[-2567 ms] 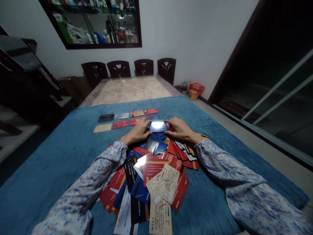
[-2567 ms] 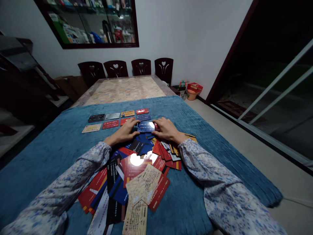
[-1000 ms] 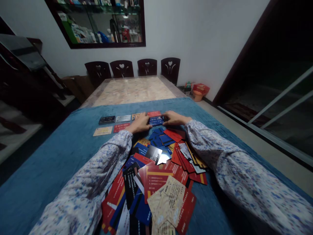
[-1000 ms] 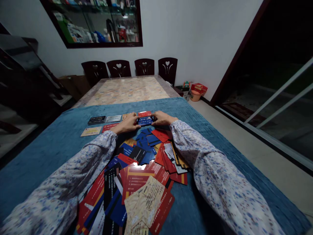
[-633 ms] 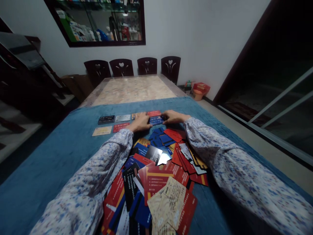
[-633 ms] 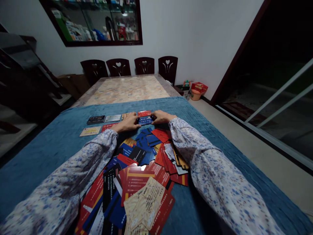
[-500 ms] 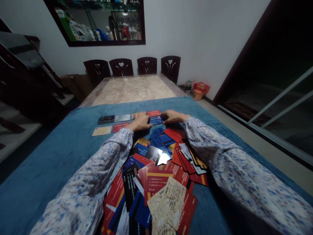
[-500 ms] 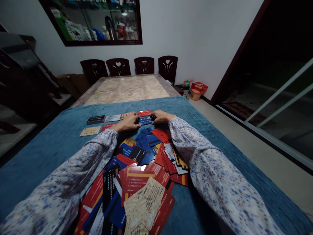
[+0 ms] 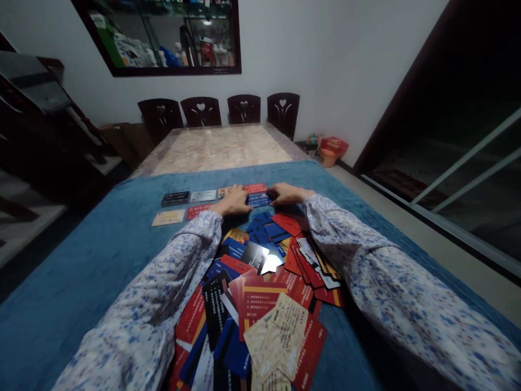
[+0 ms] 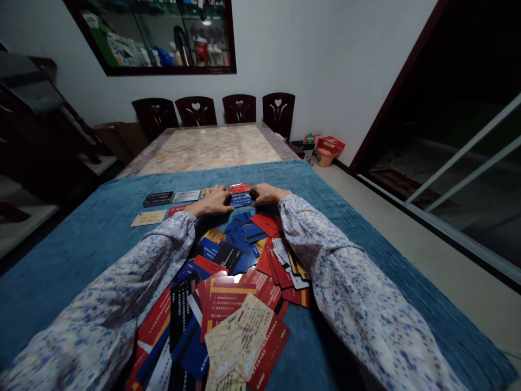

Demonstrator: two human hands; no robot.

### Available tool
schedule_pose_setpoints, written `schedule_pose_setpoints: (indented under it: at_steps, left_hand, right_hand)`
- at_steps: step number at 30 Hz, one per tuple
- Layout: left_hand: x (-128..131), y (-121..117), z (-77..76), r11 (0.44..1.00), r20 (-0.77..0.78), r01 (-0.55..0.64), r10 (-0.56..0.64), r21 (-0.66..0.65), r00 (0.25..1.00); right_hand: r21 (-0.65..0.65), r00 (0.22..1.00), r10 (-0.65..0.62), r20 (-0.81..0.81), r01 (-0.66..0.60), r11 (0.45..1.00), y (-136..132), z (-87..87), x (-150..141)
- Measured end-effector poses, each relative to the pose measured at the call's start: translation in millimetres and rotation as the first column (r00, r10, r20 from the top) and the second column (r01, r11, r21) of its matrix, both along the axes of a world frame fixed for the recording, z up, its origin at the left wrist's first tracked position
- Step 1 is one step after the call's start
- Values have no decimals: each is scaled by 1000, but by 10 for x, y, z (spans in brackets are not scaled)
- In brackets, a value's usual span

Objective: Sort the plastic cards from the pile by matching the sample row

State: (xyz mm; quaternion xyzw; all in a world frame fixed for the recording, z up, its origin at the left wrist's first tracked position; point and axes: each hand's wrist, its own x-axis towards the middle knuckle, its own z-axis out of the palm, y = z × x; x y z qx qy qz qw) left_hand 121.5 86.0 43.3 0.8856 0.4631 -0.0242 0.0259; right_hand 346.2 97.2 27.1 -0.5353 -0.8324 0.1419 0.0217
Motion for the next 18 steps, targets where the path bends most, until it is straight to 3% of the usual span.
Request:
schedule_pose_setpoints:
  at_steps: [18]
  left_hand:
    - [18, -65, -28, 999, -1, -18, 18, 51, 1000]
  right_hand:
    - [25, 1000, 4, -9, -4, 1000, -9, -16, 8]
